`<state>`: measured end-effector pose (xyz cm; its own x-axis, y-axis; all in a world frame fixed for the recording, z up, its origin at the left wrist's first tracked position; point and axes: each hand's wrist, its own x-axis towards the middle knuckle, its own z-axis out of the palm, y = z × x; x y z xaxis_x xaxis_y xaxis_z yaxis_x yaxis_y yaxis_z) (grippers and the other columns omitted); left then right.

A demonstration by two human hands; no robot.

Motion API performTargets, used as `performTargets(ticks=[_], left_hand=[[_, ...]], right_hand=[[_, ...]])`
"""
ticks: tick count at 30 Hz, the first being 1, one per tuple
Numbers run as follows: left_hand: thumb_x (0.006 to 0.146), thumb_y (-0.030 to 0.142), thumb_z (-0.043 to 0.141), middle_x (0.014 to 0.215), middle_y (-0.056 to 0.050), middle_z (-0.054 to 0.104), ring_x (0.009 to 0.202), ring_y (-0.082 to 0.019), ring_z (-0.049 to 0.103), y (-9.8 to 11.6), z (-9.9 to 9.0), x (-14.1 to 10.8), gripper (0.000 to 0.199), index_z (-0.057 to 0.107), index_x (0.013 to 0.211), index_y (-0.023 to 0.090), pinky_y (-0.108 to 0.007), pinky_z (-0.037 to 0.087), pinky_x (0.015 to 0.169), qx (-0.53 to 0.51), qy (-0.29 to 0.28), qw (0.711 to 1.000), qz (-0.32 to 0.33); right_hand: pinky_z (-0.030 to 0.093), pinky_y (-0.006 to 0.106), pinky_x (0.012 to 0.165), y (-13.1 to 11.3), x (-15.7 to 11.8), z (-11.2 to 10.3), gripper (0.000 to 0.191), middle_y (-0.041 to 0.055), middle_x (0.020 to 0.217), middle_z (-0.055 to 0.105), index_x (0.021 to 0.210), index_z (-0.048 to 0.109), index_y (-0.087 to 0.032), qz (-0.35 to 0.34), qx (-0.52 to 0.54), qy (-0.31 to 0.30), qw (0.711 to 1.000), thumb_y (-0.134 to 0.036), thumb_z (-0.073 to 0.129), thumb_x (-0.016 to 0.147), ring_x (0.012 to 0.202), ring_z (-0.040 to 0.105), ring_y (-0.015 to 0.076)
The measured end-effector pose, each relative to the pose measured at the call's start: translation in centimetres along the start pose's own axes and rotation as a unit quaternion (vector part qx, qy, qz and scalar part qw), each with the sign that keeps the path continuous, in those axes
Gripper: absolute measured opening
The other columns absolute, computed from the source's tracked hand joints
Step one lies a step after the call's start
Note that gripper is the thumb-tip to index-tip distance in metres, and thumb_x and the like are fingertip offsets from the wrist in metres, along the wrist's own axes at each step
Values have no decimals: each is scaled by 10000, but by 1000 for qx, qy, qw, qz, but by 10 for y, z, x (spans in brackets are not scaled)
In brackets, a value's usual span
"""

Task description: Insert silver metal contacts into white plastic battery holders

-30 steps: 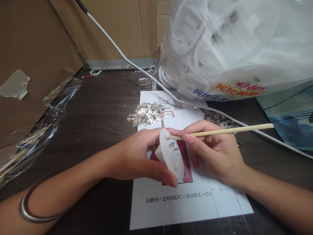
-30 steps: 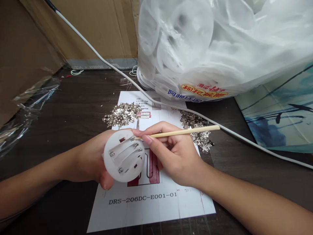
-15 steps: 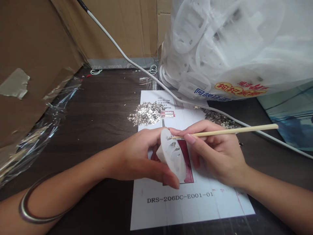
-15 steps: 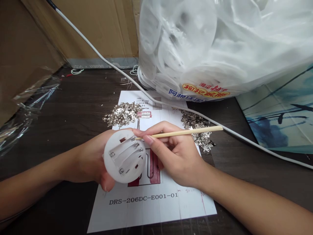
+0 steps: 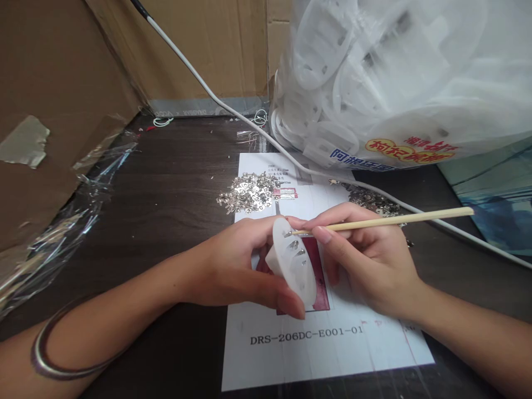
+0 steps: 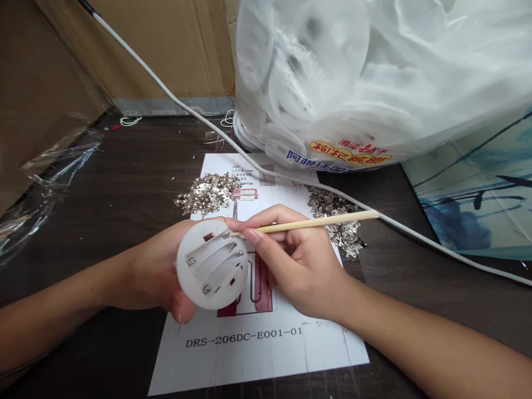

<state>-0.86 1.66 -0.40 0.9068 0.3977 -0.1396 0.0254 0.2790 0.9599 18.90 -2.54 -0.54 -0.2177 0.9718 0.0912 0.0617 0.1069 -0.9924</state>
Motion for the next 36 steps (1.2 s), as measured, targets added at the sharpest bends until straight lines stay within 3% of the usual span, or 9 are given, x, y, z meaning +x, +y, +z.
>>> performTargets(ticks=[6, 18, 25, 31, 36], left_hand=[[704, 618, 716, 963, -99, 691, 831, -214, 621, 2, 2, 2, 672, 543, 1164, 159, -316, 491, 707, -1, 10, 1000, -16], [756, 473, 754, 998, -106, 683, 845, -205, 610, 1, 2, 2, 527, 548, 1121, 155, -308, 486, 707, -30, -4, 999, -13], [724, 576, 711, 993, -103, 695, 872, -208, 633, 3, 2, 2, 623, 556, 1145, 145, -321, 509, 735, -18, 5, 999, -26], [711, 598, 718, 1008, -93, 702, 860, -206, 633, 2, 3, 0, 642, 574, 1169, 173, -323, 512, 724, -11, 15, 999, -35], [731, 534, 750, 948, -72, 699, 750, -162, 612, 1, 0, 3, 508, 616, 1074, 184, -300, 510, 688, -42, 5, 999, -18]], right_hand=[[449, 206, 346, 0, 0, 0, 124, -30, 505, 604, 878, 689, -208, -8, -5, 4, 1000, -258, 595, 942, 384, 557, 92], [427, 155, 309, -3, 1, 1, 95, -45, 505, 596, 896, 678, -178, -28, -44, 5, 999, -203, 593, 930, 353, 548, 63], [419, 107, 295, -4, 2, 2, 86, -68, 460, 569, 848, 643, -143, -29, -54, 3, 998, -154, 584, 910, 334, 562, 58], [432, 109, 289, -6, 0, 2, 88, -58, 471, 578, 860, 655, -132, -14, -51, -7, 999, -159, 584, 905, 324, 572, 72], [413, 101, 283, -6, 2, 3, 105, -50, 490, 587, 891, 680, -135, -22, -80, -4, 997, -168, 583, 909, 323, 560, 61]])
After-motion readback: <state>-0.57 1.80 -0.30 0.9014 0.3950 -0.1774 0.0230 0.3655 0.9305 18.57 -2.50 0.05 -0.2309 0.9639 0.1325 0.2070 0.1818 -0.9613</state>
